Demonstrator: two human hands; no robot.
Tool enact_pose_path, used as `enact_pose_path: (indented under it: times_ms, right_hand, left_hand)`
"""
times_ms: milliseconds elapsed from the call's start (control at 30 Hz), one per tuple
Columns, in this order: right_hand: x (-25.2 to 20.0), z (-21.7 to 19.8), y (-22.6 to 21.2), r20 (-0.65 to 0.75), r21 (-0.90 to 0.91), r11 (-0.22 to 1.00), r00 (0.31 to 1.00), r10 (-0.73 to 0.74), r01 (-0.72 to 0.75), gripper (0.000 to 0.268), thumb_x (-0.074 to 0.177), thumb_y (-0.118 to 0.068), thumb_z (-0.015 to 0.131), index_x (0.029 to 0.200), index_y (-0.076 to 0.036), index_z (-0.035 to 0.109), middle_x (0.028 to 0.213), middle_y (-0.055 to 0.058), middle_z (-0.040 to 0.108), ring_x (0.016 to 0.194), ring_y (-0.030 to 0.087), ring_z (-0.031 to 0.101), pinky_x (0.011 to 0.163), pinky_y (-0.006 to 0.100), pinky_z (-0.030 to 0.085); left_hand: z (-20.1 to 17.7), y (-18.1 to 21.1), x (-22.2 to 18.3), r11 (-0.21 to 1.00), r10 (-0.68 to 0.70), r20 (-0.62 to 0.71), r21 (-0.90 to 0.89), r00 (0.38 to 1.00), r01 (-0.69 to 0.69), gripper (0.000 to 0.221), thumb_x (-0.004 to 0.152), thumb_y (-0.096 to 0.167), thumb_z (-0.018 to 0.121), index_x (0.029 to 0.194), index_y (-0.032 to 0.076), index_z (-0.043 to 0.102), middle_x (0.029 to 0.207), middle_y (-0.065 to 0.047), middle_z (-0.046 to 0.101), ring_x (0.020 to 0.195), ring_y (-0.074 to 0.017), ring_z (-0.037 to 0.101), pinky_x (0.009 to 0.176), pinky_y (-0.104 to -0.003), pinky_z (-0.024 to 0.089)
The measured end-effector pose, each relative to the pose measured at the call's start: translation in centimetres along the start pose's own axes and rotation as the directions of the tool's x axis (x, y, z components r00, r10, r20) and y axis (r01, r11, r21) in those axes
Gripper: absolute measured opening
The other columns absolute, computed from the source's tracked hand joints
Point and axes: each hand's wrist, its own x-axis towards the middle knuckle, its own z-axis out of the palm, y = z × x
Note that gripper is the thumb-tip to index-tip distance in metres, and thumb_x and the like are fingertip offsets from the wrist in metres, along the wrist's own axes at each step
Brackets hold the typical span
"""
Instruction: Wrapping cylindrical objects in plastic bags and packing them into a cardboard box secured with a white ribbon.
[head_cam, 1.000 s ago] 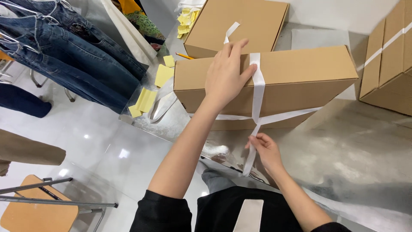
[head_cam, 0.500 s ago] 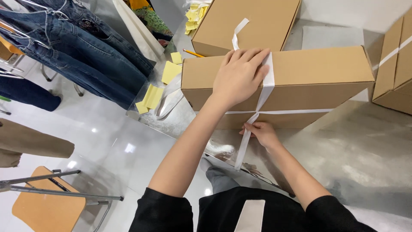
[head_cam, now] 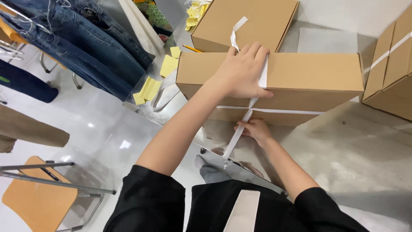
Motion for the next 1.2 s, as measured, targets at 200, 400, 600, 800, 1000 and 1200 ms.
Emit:
enact_pose_path:
  times_ms: [200,400,600,800,1000,1200]
  right_hand:
    - [-0.2,-2.4,2.7,0.005,0.026,0.997,0.997,0.071,-0.071,0.047,0.099,-0.024,0.079,0.13,0.009,0.069,0.12,0.026,0.077,0.106,0.031,0.078,0.092,0.038,0.064]
    - [-3.3,-2.6,0.1,-0.032,0.056,0.994,0.995,0.095,-0.093,0.039,0.097,-0.018,0.072,0.122,0.012,0.069,0.108,0.031,0.078,0.104,0.037,0.077,0.095,0.046,0.064]
    - [-0.7,-14.7,-0.5,-0.087,-0.473,0.866,0.969,-0.23,0.163,0.027,0.103,-0.025,0.066,0.114,-0.003,0.077,0.104,0.013,0.079,0.093,0.024,0.076,0.08,0.035,0.061]
    - [1.0,-19.7,-8.5,0.196,-0.965,-0.05,0.58,-0.791,0.257,0.002,0.105,-0.022,0.073,0.105,-0.022,0.074,0.083,-0.002,0.068,0.069,0.018,0.064,0.056,0.034,0.044]
    - [1.8,-16.6,-19.6,0.628,-0.774,-0.631,0.059,-0.776,-0.059,0.026,0.098,-0.01,0.079,0.095,-0.034,0.069,0.077,-0.015,0.065,0.054,0.01,0.044,0.046,0.026,0.027]
    - [-1.8,-7.3,-28.0,0.647,-0.717,-0.673,-0.186,-0.739,0.18,0.028,0.102,0.007,0.074,0.11,-0.018,0.08,0.104,-0.007,0.084,0.067,0.008,0.065,0.051,0.023,0.039]
  left_hand:
    - [-1.9,0.8,-2.2,0.994,0.073,0.009,-0.081,0.997,-0.072,0.105,0.071,0.083,0.082,0.139,0.012,0.048,0.125,-0.005,0.055,0.131,-0.0265,0.057,0.102,-0.053,0.044]
    - [-7.3,-0.3,-4.0,0.975,0.024,-0.053,-0.222,0.998,-0.035,0.101,0.068,0.069,0.091,0.139,0.011,0.049,0.138,-0.011,0.057,0.122,-0.0333,0.059,0.103,-0.049,0.035]
    - [-12.6,-0.4,-9.7,0.958,0.098,-0.089,-0.261,0.991,-0.118,0.102,0.071,0.06,0.093,0.146,0.009,0.045,0.143,-0.012,0.055,0.132,-0.0302,0.051,0.106,-0.046,0.035]
    - [-14.6,0.5,-14.9,0.949,0.16,-0.093,-0.258,0.983,-0.179,0.106,0.067,0.062,0.095,0.146,0.009,0.048,0.141,-0.013,0.058,0.129,-0.0324,0.053,0.111,-0.049,0.034]
    - [-14.4,2.9,-17.9,0.94,0.211,-0.136,-0.243,0.968,-0.24,0.088,0.074,0.056,0.09,0.138,0.009,0.054,0.125,-0.008,0.062,0.117,-0.0296,0.06,0.107,-0.046,0.04]
    - [-7.7,5.0,-20.2,0.966,0.25,-0.347,0.027,0.904,-0.257,0.076,0.089,0.06,0.078,0.138,0.006,0.057,0.126,-0.011,0.062,0.099,-0.0309,0.06,0.098,-0.048,0.042]
